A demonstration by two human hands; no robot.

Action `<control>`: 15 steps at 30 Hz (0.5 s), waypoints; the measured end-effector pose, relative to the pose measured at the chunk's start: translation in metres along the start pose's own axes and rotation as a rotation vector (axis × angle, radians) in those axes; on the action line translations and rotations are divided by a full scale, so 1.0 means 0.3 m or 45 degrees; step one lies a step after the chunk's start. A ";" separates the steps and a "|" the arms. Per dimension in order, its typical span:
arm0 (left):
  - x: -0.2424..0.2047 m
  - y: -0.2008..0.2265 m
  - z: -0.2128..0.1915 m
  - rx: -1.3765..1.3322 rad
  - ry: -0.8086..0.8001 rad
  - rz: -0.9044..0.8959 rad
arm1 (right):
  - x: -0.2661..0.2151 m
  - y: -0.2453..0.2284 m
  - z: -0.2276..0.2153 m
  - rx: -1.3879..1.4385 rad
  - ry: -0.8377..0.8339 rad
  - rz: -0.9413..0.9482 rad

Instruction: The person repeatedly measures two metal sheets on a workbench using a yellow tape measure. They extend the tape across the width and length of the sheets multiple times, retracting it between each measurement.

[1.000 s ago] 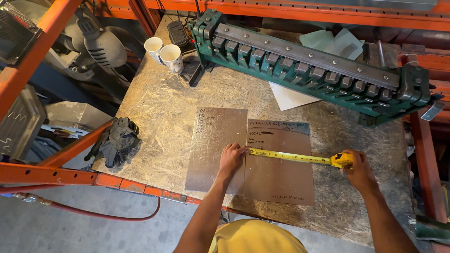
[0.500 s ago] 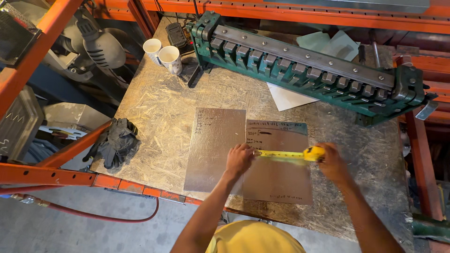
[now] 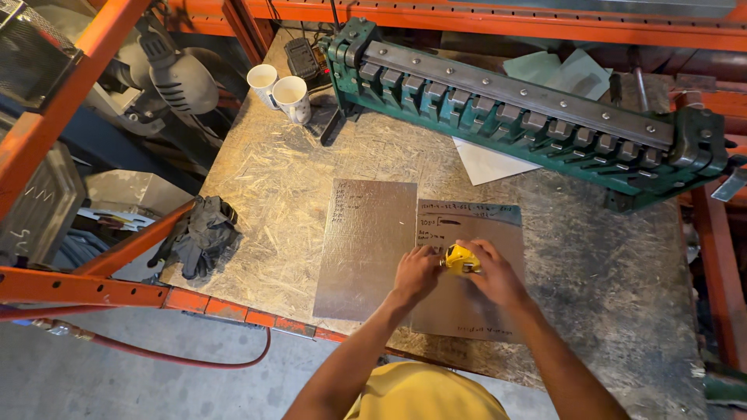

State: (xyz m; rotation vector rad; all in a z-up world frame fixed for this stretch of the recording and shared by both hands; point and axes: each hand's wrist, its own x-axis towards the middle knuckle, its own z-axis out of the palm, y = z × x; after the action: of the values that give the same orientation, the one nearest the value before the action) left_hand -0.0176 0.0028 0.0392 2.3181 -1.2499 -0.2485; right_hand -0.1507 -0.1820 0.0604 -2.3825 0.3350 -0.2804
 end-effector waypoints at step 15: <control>0.011 -0.146 0.121 0.239 0.016 0.071 | 0.004 0.035 0.057 -0.212 -0.098 -0.075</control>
State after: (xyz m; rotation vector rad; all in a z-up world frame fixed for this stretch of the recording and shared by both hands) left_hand 0.0026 0.0081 -0.0138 2.4325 -1.3818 -0.1015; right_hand -0.1463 -0.1793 0.0412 -2.5623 0.2614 -0.1936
